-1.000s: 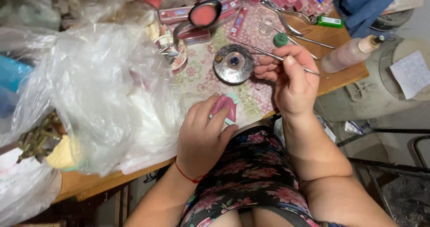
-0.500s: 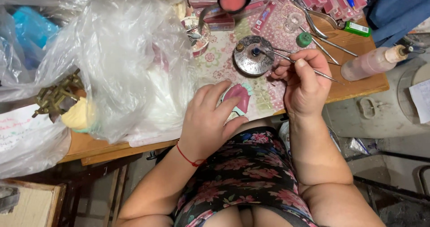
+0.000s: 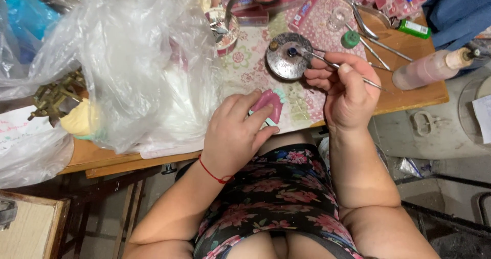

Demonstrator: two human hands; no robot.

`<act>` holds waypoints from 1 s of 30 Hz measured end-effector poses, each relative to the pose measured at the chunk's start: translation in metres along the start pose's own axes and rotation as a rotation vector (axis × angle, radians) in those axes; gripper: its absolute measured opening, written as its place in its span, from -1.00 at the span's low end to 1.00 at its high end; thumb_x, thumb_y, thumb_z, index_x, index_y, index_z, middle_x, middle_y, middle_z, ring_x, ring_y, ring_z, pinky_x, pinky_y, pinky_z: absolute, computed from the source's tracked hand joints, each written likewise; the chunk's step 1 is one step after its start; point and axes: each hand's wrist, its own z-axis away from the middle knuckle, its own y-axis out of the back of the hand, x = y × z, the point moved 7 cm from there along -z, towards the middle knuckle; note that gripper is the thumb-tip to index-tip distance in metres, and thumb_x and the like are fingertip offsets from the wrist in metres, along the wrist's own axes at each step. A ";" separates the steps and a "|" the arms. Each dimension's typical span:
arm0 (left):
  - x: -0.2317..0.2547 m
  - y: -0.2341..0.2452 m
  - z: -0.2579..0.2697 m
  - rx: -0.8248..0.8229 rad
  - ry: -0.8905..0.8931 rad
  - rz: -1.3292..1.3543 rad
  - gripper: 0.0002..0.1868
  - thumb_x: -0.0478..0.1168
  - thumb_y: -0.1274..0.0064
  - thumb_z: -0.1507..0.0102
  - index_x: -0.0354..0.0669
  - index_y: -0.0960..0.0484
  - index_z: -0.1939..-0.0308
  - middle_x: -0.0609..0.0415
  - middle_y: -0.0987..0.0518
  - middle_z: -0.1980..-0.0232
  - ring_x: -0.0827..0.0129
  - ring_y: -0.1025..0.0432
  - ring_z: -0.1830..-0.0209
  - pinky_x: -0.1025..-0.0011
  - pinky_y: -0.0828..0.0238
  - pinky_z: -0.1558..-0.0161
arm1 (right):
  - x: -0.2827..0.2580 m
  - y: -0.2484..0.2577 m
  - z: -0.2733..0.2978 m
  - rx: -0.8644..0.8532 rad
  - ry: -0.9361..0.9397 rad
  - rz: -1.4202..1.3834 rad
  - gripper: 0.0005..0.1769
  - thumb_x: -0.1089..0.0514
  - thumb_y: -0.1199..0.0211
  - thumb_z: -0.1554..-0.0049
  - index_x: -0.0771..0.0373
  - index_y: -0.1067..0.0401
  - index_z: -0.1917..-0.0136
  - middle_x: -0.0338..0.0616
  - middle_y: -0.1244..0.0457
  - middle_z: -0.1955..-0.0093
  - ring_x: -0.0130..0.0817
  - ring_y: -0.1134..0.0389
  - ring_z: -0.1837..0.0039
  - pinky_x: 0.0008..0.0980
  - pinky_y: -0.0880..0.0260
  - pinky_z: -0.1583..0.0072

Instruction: Shaping a dental prosthetic model using a carving tool and applying adhesive to components

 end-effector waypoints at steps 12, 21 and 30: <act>0.006 0.007 -0.002 0.055 -0.012 -0.040 -0.62 0.06 -0.34 -0.24 -0.06 -0.76 0.00 -0.09 -0.62 -0.16 0.05 -0.52 -0.05 0.18 -0.52 0.01 | 0.001 0.002 -0.002 -0.023 0.035 0.014 -0.70 0.19 -0.11 -0.22 0.49 -0.38 -0.11 0.36 -0.38 0.04 0.02 -0.56 0.07 -0.20 -0.71 0.02; 0.006 0.008 -0.004 0.065 -0.032 -0.026 -0.63 0.06 -0.36 -0.24 -0.06 -0.77 0.00 -0.10 -0.64 -0.17 0.08 -0.52 -0.02 0.22 -0.53 0.02 | 0.001 0.001 0.000 -0.050 0.043 0.034 -0.74 0.19 -0.14 -0.26 0.47 -0.36 -0.11 0.30 -0.38 0.03 -0.06 -0.56 0.05 -0.23 -0.71 0.00; 0.007 0.009 -0.005 0.067 -0.048 -0.044 -0.62 0.05 -0.36 -0.23 -0.07 -0.77 0.01 -0.13 -0.64 -0.15 0.07 -0.52 0.00 0.21 -0.53 0.04 | -0.003 -0.003 0.002 -0.038 0.052 0.029 -0.75 0.17 -0.16 -0.26 0.43 -0.36 -0.09 0.26 -0.38 0.05 -0.10 -0.56 0.08 -0.28 -0.71 0.02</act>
